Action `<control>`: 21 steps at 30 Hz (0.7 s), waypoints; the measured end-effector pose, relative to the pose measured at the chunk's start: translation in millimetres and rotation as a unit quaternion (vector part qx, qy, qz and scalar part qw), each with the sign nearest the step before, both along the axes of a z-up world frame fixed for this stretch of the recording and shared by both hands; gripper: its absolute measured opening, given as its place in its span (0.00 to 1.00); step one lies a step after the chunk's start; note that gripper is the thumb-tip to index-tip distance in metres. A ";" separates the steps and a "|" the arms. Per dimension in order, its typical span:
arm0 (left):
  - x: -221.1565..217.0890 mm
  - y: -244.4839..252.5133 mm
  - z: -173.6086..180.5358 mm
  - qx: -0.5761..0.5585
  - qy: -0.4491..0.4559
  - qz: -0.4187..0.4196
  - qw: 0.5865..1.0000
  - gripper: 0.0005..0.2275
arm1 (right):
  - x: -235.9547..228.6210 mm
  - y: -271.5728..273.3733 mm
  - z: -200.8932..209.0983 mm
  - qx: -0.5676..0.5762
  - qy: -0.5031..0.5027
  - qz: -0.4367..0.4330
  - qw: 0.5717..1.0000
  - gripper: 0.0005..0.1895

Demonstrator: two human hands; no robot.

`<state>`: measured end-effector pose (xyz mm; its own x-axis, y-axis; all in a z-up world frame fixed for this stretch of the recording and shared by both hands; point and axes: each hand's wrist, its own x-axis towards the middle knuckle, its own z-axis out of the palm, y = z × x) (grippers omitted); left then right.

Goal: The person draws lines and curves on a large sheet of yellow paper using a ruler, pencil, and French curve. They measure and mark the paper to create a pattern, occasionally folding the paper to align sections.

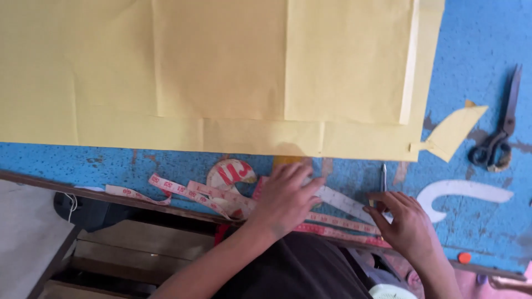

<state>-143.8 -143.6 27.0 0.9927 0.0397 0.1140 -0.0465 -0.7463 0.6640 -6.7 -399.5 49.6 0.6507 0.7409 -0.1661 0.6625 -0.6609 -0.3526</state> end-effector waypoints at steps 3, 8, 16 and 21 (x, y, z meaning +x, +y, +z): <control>21.0 -30.0 -27.5 0.106 -0.004 -0.033 0.994 0.22 | -6.6 -19.8 5.3 -0.010 0.009 -0.049 0.999 0.10; 33.0 -34.2 -18.9 0.182 0.030 -0.067 0.981 0.16 | -12.8 -37.3 7.6 -0.054 0.012 -0.161 0.985 0.15; 45.2 -22.4 -31.2 0.116 0.129 -0.138 0.975 0.18 | -9.1 -47.4 -42.1 0.040 -0.071 -0.164 0.983 0.09; 42.1 36.9 17.3 -0.013 0.096 -0.133 0.986 0.04 | 3.1 -72.2 -47.6 0.060 -0.089 -0.176 0.979 0.06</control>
<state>-101.7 -106.7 44.4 0.9718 -0.2238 -0.0737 -0.1098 -0.7070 0.6986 -3.5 -471.7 2.0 0.8799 0.4728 0.0472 0.4591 -0.8203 -0.3411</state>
